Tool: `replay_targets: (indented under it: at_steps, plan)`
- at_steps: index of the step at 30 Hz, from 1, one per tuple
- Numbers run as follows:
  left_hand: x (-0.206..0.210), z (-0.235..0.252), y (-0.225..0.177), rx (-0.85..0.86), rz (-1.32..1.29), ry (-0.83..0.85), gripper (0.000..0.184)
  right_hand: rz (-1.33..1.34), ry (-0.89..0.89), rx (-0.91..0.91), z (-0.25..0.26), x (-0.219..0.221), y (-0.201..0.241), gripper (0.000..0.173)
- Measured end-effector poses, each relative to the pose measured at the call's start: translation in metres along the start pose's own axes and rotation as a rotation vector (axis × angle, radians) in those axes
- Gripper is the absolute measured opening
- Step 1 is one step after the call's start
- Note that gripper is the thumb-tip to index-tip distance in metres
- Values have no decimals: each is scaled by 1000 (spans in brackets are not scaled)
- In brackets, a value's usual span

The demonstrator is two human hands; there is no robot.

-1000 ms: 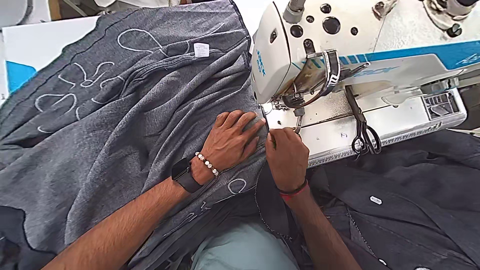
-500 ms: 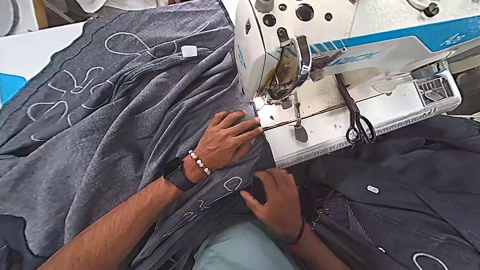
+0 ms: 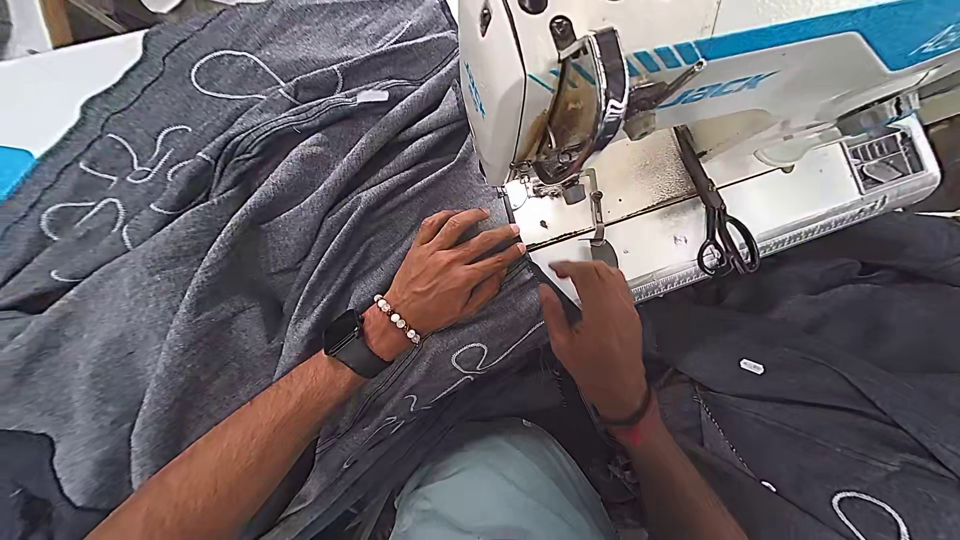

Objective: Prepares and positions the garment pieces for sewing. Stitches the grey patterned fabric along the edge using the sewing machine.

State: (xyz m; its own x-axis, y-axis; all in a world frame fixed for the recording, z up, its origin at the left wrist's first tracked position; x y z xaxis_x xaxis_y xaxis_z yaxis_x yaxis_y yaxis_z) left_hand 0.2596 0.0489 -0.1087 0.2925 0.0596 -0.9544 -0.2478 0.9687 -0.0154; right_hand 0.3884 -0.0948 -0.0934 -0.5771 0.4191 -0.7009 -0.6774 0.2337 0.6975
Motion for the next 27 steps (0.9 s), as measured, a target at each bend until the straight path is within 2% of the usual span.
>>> replay_targets:
  at_steps: [4, 8, 12, 17, 23, 27]
  plan:
    - [0, 2, 2, -31, 13, 5, 38, -77, -81, -123, 13, 24, -9, 23]
    - [2, 1, 1, -30, -3, 18, 39, -214, -28, -257, -5, 26, -1, 34]
    - [1, 1, 1, -6, -20, 24, 36, -295, 75, -250, -2, 25, 6, 38]
    - [3, 6, 10, -46, 7, 33, 38, -321, 85, -208, 13, 26, 2, 41]
    - [3, 20, 41, -55, 45, 30, 37, -341, 80, -167, 50, 34, 11, 40]
    - [2, 27, 65, 44, 42, -40, 32, -357, 56, -151, 68, 41, 15, 39]
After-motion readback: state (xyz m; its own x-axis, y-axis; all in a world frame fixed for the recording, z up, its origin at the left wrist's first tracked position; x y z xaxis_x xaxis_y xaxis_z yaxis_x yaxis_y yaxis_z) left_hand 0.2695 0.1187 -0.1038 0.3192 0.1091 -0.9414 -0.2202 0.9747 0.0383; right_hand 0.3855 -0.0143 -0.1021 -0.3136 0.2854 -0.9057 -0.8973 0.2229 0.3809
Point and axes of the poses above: each hand's wrist, its own z-axis towards the middle knuckle, its own x-axis out of the palm, y = z × x, the point moved 6 cm from there along z, towards the middle knuckle, and after that the axes turned 13 degrees about z, right-handed, at the moved point
